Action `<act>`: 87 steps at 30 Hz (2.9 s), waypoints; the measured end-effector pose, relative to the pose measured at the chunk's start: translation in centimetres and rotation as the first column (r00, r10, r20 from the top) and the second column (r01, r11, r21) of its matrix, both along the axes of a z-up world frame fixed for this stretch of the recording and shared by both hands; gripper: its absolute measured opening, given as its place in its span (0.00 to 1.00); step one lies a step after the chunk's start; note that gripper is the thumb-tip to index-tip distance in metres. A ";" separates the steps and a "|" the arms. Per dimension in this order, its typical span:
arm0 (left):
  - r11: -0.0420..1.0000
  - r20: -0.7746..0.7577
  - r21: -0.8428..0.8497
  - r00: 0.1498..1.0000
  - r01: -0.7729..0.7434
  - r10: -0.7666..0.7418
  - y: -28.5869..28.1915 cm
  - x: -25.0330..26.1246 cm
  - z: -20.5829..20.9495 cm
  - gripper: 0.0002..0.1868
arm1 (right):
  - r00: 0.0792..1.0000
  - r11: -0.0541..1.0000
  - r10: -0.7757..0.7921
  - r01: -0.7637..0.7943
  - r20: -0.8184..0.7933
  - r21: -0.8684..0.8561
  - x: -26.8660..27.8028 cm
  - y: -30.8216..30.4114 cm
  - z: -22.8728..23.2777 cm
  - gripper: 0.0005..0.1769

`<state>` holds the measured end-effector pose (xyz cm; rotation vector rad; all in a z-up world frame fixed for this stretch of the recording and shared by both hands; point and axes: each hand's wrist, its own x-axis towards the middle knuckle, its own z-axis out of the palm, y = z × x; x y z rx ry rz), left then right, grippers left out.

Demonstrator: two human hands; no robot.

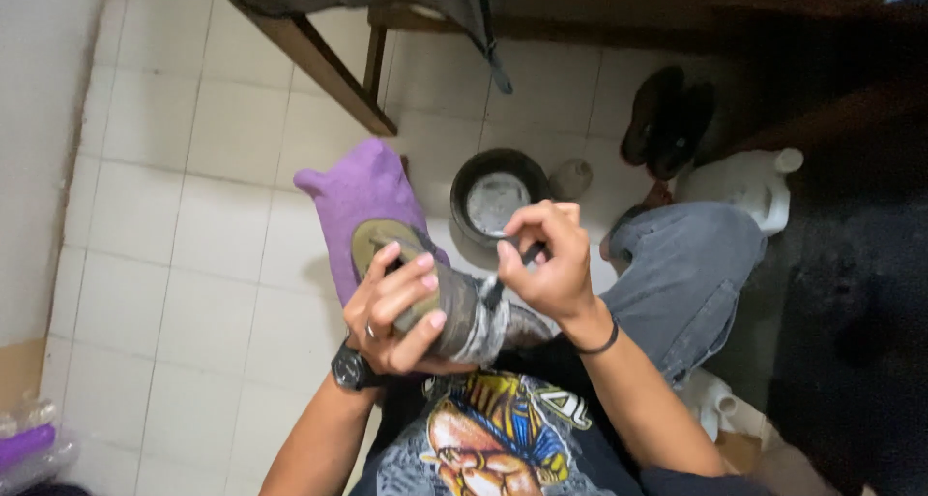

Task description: The person is cleaning a green sneaker using various brushes and cloths to scrub and wipe the sides, sole, toe area, and interior.

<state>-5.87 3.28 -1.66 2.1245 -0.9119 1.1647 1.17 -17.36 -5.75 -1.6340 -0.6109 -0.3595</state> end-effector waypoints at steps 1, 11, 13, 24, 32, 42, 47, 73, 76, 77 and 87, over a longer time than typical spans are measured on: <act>1.000 0.009 -0.003 1.000 -0.009 0.009 -0.2 -0.3 0.0 0.26 | 0.999 0.999 -0.011 0.010 -0.041 -0.037 0.3 -0.2 0.1 0.09; 0.999 0.022 -0.046 1.000 0.009 -0.008 1.0 -2.1 -3.7 0.24 | 0.984 0.989 0.145 -0.141 -0.102 0.041 -1.5 0.6 1.6 0.11; 0.999 0.031 -0.048 0.999 -0.005 0.007 1.2 -1.9 -4.0 0.25 | 0.990 0.995 0.104 -0.104 -0.092 0.010 -0.3 0.2 -0.4 0.10; 0.998 0.025 -0.044 0.999 -0.041 0.042 -0.7 1.2 0.3 0.29 | 0.986 0.999 -0.045 0.047 0.164 -0.010 1.4 -1.4 1.1 0.09; 0.995 -0.015 -0.062 0.997 -0.080 0.079 -1.8 2.7 0.9 0.40 | 0.939 0.983 -0.137 0.168 0.315 -0.073 0.6 -1.9 4.8 0.09; 0.987 -0.125 -0.054 0.982 -0.151 0.144 -2.2 4.1 1.6 0.45 | 0.879 0.929 -0.313 0.362 0.360 -0.077 2.0 -3.6 3.8 0.06; 0.980 -0.168 -0.066 0.970 -0.190 0.176 -2.8 5.5 1.4 0.46 | 0.819 0.884 -0.351 0.450 0.454 -0.128 1.6 -2.5 6.4 0.08; 0.959 -0.486 -0.040 0.844 -0.280 0.226 -2.7 9.3 5.4 0.61 | 0.254 -0.007 -0.671 0.937 0.697 -0.349 22.5 -24.4 15.1 0.09; 0.960 -0.488 -0.031 0.843 -0.277 0.227 -2.9 9.3 5.1 0.61 | 0.320 0.055 -0.729 0.908 0.605 -0.414 22.2 -27.1 11.8 0.09; 0.960 -0.492 -0.028 0.839 -0.280 0.230 -2.9 9.4 4.9 0.61 | 0.308 0.173 -0.687 0.949 0.659 -0.264 22.3 -27.6 11.0 0.07; 0.966 -0.485 0.042 0.840 -0.256 0.243 -3.7 9.9 4.0 0.55 | 0.520 0.314 -0.664 0.846 0.537 -0.432 19.3 -24.5 11.4 0.07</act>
